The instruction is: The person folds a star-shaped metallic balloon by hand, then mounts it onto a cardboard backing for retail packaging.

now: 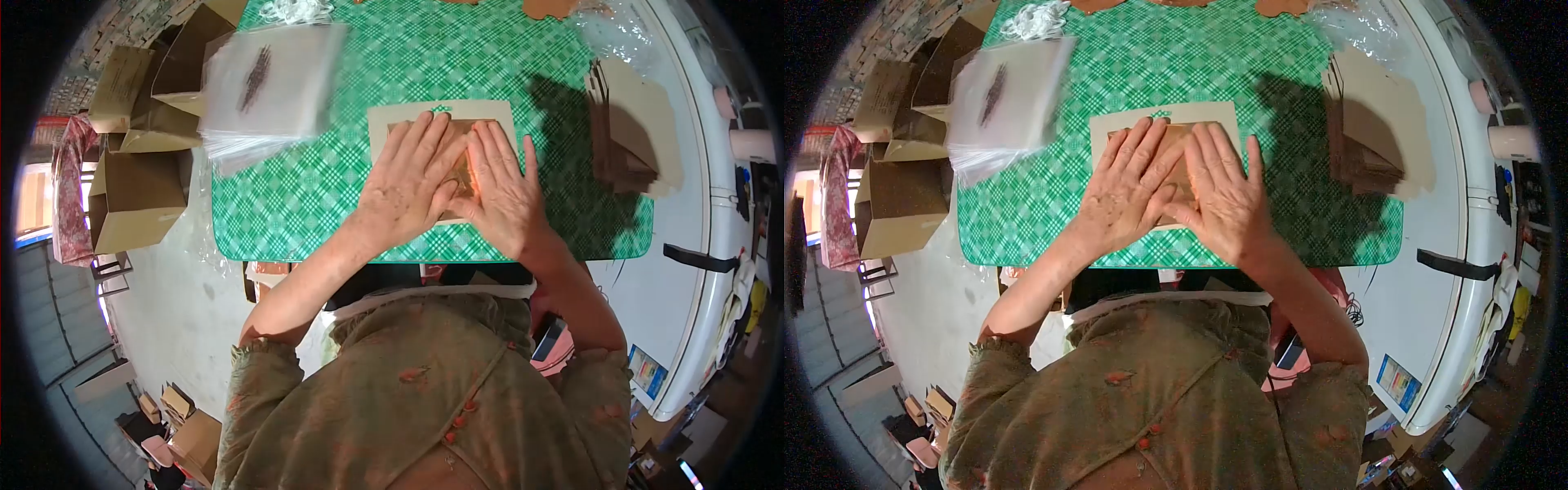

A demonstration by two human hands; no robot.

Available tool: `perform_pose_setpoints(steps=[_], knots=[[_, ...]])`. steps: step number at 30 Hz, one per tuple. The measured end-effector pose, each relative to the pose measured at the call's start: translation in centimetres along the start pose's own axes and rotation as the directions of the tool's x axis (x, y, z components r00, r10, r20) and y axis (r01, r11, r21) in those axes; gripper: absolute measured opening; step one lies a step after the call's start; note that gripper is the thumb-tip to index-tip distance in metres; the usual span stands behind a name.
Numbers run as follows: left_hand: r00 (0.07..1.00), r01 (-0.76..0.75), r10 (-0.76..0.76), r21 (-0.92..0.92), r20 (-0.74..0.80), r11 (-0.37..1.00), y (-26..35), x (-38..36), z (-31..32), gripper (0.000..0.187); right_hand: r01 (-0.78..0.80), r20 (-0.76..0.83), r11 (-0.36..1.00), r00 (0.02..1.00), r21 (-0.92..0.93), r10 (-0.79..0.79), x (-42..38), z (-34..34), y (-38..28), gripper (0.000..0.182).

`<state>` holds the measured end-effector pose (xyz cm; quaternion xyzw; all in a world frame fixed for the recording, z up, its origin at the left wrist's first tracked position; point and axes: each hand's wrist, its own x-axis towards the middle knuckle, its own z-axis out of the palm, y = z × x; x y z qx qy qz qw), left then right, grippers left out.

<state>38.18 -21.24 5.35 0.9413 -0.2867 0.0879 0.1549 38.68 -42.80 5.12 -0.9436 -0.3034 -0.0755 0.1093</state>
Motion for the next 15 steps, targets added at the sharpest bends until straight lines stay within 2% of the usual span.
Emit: perform_pose_setpoints(steps=[3, 9, 12, 15], knots=[[1.000, 0.011, -0.011, -0.004, -0.012, 1.000, 0.2, -0.2, 0.0, 0.064, -0.007, -0.004, 1.000, 1.000, -0.001, 0.007, -1.1, -0.5, 0.9, 0.082], [1.000, 0.004, -0.003, 0.020, -0.023, 1.000, 0.1, -0.2, 0.2, 0.063, -0.077, -0.045, 0.984, 0.996, -0.159, 0.071, -3.3, -1.1, 4.6, 0.071], [1.000, 0.007, -0.006, 0.075, -0.012, 0.997, 0.2, -0.2, 0.4, 0.062, -0.111, -0.069, 0.990, 0.992, -0.087, 0.105, -3.7, -1.7, 4.1, 0.068], [1.000, 0.011, -0.007, 0.143, -0.023, 0.990, 0.4, -0.4, 0.4, 0.061, -0.067, -0.078, 0.995, 0.995, -0.068, 0.062, -3.5, -0.9, 3.1, 0.067]])
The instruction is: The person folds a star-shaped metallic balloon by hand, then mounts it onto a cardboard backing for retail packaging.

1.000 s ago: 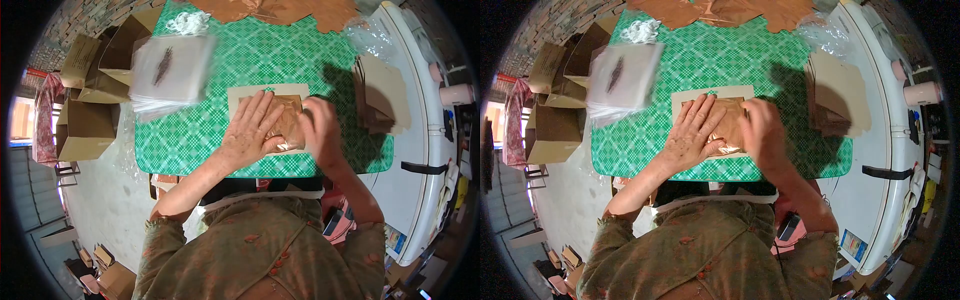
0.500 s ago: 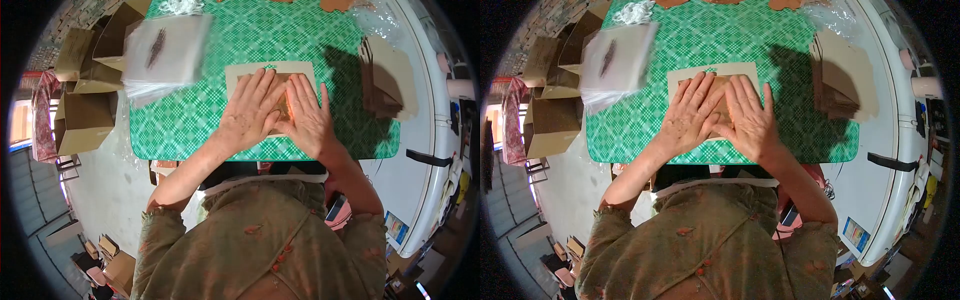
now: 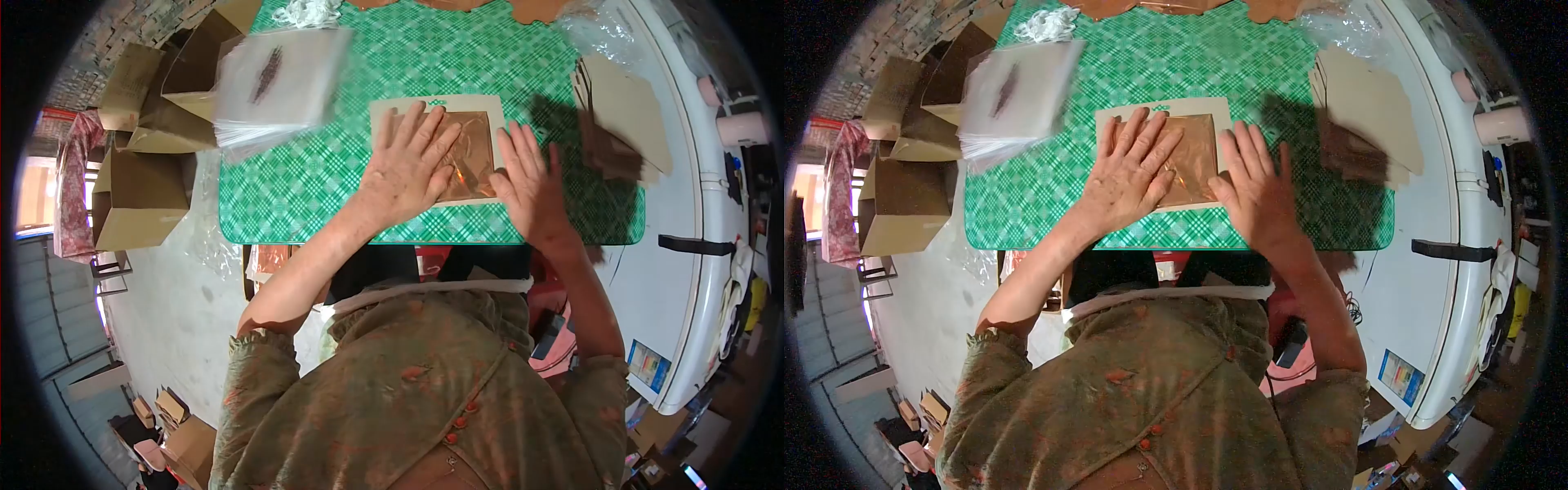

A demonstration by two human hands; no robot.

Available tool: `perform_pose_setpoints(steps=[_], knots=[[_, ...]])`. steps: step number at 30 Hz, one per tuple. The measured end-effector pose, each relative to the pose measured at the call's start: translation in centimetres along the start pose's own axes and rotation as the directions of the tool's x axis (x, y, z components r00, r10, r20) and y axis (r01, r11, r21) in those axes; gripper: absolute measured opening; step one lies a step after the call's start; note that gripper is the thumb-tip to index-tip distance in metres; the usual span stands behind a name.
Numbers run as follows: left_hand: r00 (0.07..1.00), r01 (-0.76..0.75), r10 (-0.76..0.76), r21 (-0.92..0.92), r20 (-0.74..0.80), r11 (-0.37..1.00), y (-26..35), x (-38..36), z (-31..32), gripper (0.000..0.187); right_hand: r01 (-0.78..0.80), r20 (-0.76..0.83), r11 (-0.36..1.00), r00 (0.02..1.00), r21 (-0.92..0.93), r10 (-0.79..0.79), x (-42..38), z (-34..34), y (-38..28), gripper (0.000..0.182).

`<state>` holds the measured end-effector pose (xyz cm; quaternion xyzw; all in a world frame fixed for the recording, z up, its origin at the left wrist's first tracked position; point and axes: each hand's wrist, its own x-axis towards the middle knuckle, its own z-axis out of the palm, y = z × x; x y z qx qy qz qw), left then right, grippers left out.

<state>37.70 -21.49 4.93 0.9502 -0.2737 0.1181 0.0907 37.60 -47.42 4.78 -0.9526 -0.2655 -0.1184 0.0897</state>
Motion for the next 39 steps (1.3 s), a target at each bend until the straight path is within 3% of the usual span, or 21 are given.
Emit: perform_pose_setpoints(steps=[12, 15, 17, 18, 19, 22, 25, 26, 29, 31, 33, 36, 39], knots=[[0.997, 0.072, -0.072, -0.016, 0.025, 0.997, 3.8, -4.0, -1.2, 0.064, 0.091, 0.045, 0.994, 0.995, 0.059, -0.093, -4.9, -3.1, -2.3, 0.058], [0.992, 0.101, -0.096, -0.064, 0.082, 0.993, 5.3, -6.0, -1.7, 0.067, 0.147, -0.145, 0.965, 0.982, 0.217, -0.117, -8.8, -3.1, -3.3, 0.045], [0.988, 0.115, -0.106, -0.079, 0.109, 0.990, 5.9, -6.6, -1.8, 0.068, 0.162, -0.188, 0.955, 0.975, 0.247, -0.117, -12.5, -3.2, -5.1, 0.029], [0.985, 0.124, -0.112, -0.088, 0.130, 0.988, 5.9, -6.6, -2.0, 0.068, 0.141, -0.156, 0.927, 0.984, 0.347, -0.091, -13.6, -2.9, -5.8, 0.024], [0.985, 0.125, -0.112, -0.093, 0.129, 0.988, 6.0, -6.6, -1.9, 0.068, 0.118, -0.125, 0.889, 0.990, 0.443, -0.070, -14.4, -2.4, -6.6, 0.020], [0.987, 0.124, -0.112, -0.097, 0.118, 0.988, 5.7, -6.7, -1.6, 0.068, -0.340, 0.310, 0.615, 0.937, 0.711, 0.160, -14.8, -0.5, -9.0, 0.019], [0.988, 0.120, -0.110, -0.095, 0.108, 0.988, 5.9, -6.8, -1.5, 0.069, -0.404, 0.374, 0.192, 0.910, 0.894, 0.178, -12.4, 2.0, -10.9, 0.021], [0.989, 0.114, -0.105, -0.088, 0.103, 0.990, 5.9, -6.9, -1.3, 0.070, -0.542, 0.535, 0.061, 0.839, 0.838, 0.097, -11.8, 1.7, -10.8, 0.031], [0.988, 0.115, -0.106, -0.076, 0.110, 0.990, 5.6, -7.0, -1.4, 0.073, -0.466, 0.490, -0.351, 0.872, 0.813, -0.023, -11.9, 5.6, -10.9, 0.048], [0.989, 0.117, -0.109, -0.076, 0.099, 0.990, 5.7, -7.0, -1.2, 0.073, -0.566, 0.606, -0.410, 0.794, 0.715, -0.040, -10.7, 4.9, -11.7, 0.075], [0.982, 0.130, -0.117, -0.087, 0.146, 0.988, 5.7, -7.0, -1.5, 0.073, -0.641, 0.709, -0.477, 0.704, 0.601, -0.053, -9.7, 4.4, -12.3, 0.083], [0.976, 0.136, -0.118, -0.087, 0.185, 0.987, 5.7, -7.0, -1.6, 0.073, -0.551, 0.663, -0.459, 0.739, 0.697, 0.120, -7.9, 3.4, -13.9, 0.078], [0.976, 0.126, -0.110, -0.070, 0.190, 0.990, 5.6, -7.1, -1.4, 0.074, -0.564, 0.686, -0.444, 0.706, 0.696, 0.178, -7.3, 3.5, -14.6, 0.075]])
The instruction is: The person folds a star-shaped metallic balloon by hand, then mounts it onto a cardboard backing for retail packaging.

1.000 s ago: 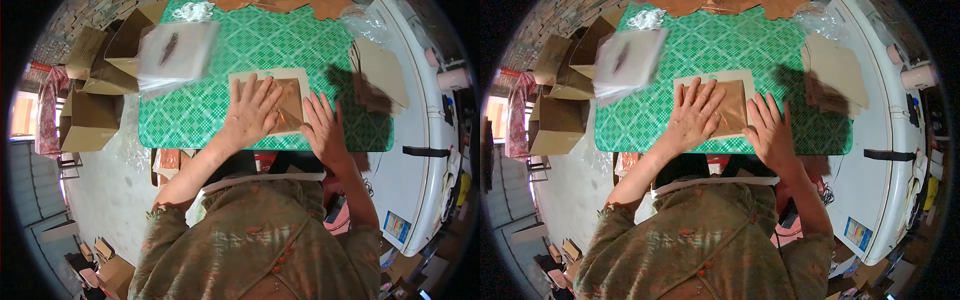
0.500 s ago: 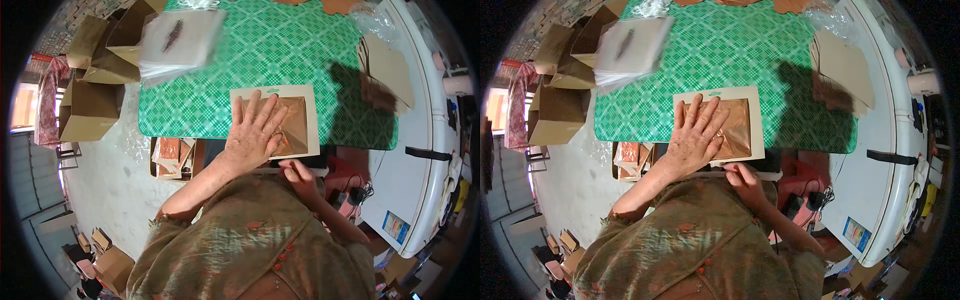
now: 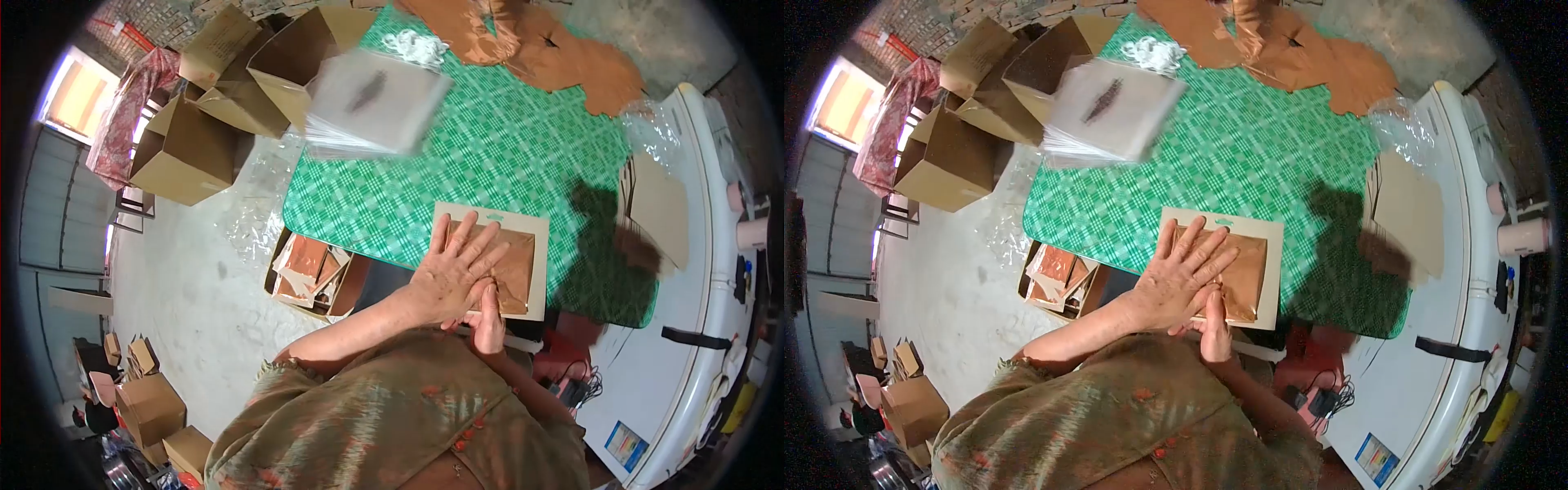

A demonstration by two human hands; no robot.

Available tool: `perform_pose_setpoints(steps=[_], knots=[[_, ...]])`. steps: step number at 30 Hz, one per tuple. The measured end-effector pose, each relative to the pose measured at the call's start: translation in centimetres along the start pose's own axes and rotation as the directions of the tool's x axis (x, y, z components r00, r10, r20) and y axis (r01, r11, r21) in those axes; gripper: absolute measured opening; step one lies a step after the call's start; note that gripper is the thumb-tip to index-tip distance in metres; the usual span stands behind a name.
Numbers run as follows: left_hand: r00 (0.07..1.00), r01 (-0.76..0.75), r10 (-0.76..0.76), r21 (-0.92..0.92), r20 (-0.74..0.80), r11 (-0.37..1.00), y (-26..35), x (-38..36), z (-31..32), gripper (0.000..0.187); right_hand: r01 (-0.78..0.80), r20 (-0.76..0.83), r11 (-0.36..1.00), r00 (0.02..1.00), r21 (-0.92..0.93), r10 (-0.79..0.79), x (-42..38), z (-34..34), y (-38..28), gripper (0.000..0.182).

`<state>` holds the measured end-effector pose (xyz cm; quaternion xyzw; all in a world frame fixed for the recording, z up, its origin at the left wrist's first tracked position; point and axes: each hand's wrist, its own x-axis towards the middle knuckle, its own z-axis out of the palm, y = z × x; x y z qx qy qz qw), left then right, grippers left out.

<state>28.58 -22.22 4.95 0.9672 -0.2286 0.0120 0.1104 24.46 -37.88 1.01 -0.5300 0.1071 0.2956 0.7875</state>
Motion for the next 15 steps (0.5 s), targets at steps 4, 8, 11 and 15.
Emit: perform_pose_setpoints(steps=[4, 8, 11, 15], knots=[[1.000, -0.013, 0.014, -0.061, 0.010, 0.998, 0.0, -0.1, -0.2, 0.074, 0.004, 0.009, 1.000, 1.000, -0.027, -0.003, -0.6, 0.3, -0.9, 0.075], [1.000, -0.006, 0.003, -0.177, -0.016, 0.984, -0.9, -0.1, 0.0, 0.073, -0.056, 0.060, 0.993, 0.996, -0.101, 0.062, -0.7, -0.9, -0.8, 0.089], [1.000, 0.028, -0.027, -0.212, 0.006, 0.977, -2.2, 0.8, -3.1, 0.077, -0.056, 0.072, 0.989, 0.995, -0.135, 0.066, -0.6, -1.4, -1.2, 0.087], [0.934, 0.038, -0.090, -0.155, -0.347, 0.987, -7.6, 3.0, -5.3, 0.072, -0.102, 0.084, 0.989, 0.990, -0.107, 0.112, -0.3, -3.6, 0.7, 0.083]])
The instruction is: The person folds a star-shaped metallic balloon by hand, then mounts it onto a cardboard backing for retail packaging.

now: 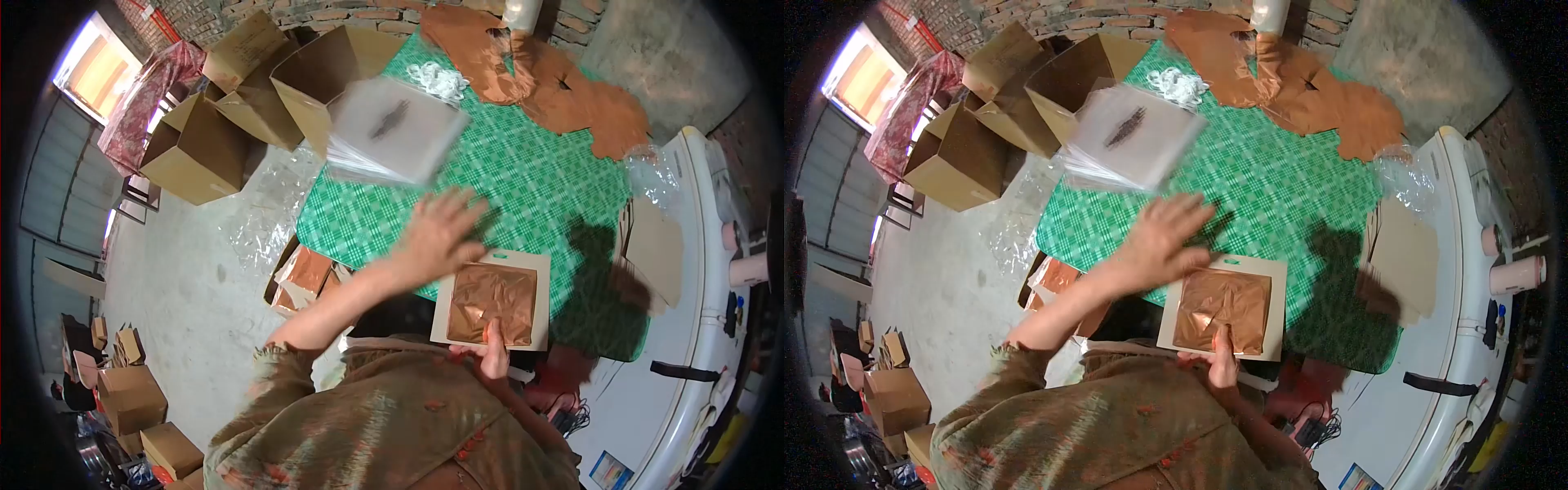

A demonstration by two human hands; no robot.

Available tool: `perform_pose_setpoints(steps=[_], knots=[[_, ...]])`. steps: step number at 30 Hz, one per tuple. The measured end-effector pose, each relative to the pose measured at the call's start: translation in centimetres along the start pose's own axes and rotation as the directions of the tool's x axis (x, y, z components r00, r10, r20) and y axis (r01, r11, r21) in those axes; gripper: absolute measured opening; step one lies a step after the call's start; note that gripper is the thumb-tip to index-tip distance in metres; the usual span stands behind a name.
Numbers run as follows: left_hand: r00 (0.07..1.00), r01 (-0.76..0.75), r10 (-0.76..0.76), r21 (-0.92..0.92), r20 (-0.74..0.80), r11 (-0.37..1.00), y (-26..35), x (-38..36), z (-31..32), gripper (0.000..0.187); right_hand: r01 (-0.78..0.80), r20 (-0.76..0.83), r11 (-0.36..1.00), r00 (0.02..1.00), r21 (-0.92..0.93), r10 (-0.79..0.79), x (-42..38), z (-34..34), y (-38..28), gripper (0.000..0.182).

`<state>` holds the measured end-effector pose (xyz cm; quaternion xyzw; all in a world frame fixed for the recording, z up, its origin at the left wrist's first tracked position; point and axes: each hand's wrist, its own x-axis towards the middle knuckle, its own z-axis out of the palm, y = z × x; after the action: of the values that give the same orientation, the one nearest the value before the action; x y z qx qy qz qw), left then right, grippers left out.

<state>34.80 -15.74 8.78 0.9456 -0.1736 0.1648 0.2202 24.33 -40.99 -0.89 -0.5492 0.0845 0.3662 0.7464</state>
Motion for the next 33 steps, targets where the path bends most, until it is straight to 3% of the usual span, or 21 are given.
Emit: perform_pose_setpoints(steps=[1, 3, 4, 7, 8, 11, 13, 15, 19, 21, 22, 24, 25, 28, 29, 30, 32, 33], knots=[[0.990, 0.000, 0.002, 0.008, -0.142, 1.000, -1.9, 1.3, -0.4, 0.064, 0.005, 0.014, 1.000, 1.000, 0.007, -0.005, 0.0, -0.2, 0.2, 0.082], [0.972, 0.097, -0.097, -0.008, -0.215, 0.995, -6.7, 4.1, -0.6, 0.047, -0.003, -0.019, 0.999, 1.000, 0.032, 0.004, -0.3, 0.0, -0.3, 0.077], [0.946, 0.217, -0.202, 0.033, -0.253, 0.976, -8.8, 5.0, -0.2, 0.044, -0.007, -0.047, 0.999, 0.999, 0.037, 0.009, -0.7, 0.5, -0.9, 0.077], [0.906, 0.411, -0.405, 0.036, -0.123, 0.911, -12.7, 7.2, -1.4, 0.042, -0.023, -0.009, 0.998, 1.000, 0.055, 0.024, -0.7, -0.2, -1.1, 0.070], [0.902, 0.412, -0.402, 0.038, -0.155, 0.910, -13.1, 7.2, -1.0, 0.040, -0.030, 0.025, 0.998, 0.999, 0.061, 0.029, -0.5, -0.6, -0.8, 0.067], [0.894, 0.416, -0.401, 0.041, -0.199, 0.908, -14.1, 7.4, -0.1, 0.036, 0.020, -0.130, 0.981, 0.992, 0.195, 0.006, 0.3, -1.4, 1.6, 0.057], [0.895, 0.425, -0.414, 0.038, -0.163, 0.904, -14.5, 7.3, 0.1, 0.035, 0.056, -0.231, 0.996, 0.972, 0.063, -0.040, 1.7, -4.7, 6.6, 0.052], [0.894, 0.424, -0.414, 0.021, -0.173, 0.906, -15.0, 7.2, 0.3, 0.033, 0.103, -0.276, 0.994, 0.955, -0.023, -0.105, 1.9, -4.9, 6.7, 0.049], [0.873, 0.459, -0.463, -0.063, -0.150, 0.886, -15.7, 7.3, -0.1, 0.028, 0.089, -0.235, 0.996, 0.968, 0.010, -0.084, 1.9, -4.7, 5.4, 0.044], [0.850, 0.501, -0.517, -0.151, -0.099, 0.852, -16.4, 7.6, -0.2, 0.029, 0.184, -0.247, 0.975, 0.946, -0.127, -0.210, 1.6, -3.9, 5.1, 0.039], [0.837, 0.521, -0.542, -0.193, -0.072, 0.831, -16.7, 7.7, -0.2, 0.030, 0.303, -0.253, 0.906, 0.890, -0.294, -0.380, 1.2, -2.8, 5.1, 0.037], [0.834, 0.520, -0.547, -0.230, -0.070, 0.823, -17.0, 7.7, -0.2, 0.028, 0.367, -0.229, 0.864, 0.860, -0.345, -0.457, 0.7, -2.1, 4.4, 0.034], [0.834, 0.518, -0.548, -0.251, -0.065, 0.818, -16.8, 7.7, -0.2, 0.027, 0.322, -0.220, 0.917, 0.902, -0.234, -0.372, 0.5, -2.1, 3.6, 0.034], [0.888, 0.415, -0.439, -0.171, -0.136, 0.893, -15.2, 7.1, -0.5, 0.018, 0.266, -0.200, 0.964, 0.945, 0.006, -0.260, -0.7, 0.1, -0.6, 0.041], [0.920, 0.319, -0.335, -0.107, -0.202, 0.942, -14.0, 6.9, -0.6, 0.015, 0.263, -0.200, 0.962, 0.949, 0.072, -0.245, -1.3, 1.0, -2.1, 0.045], [0.940, 0.221, -0.223, -0.038, -0.259, 0.974, -12.5, 6.6, -0.6, 0.012, 0.178, -0.054, 0.984, 0.983, 0.018, -0.177, -1.9, 0.0, -2.6, 0.055], [0.956, 0.047, 0.003, 0.166, -0.294, 0.985, -9.8, 6.1, -0.2, 0.009, 0.238, -0.074, 0.970, 0.968, -0.040, -0.241, -2.7, 0.9, -4.7, 0.062], [0.962, -0.030, 0.065, 0.134, -0.264, 0.991, -8.1, 5.7, -0.2, 0.011, 0.268, -0.099, 0.963, 0.958, -0.032, -0.270, -3.2, 0.9, -4.8, 0.062]])
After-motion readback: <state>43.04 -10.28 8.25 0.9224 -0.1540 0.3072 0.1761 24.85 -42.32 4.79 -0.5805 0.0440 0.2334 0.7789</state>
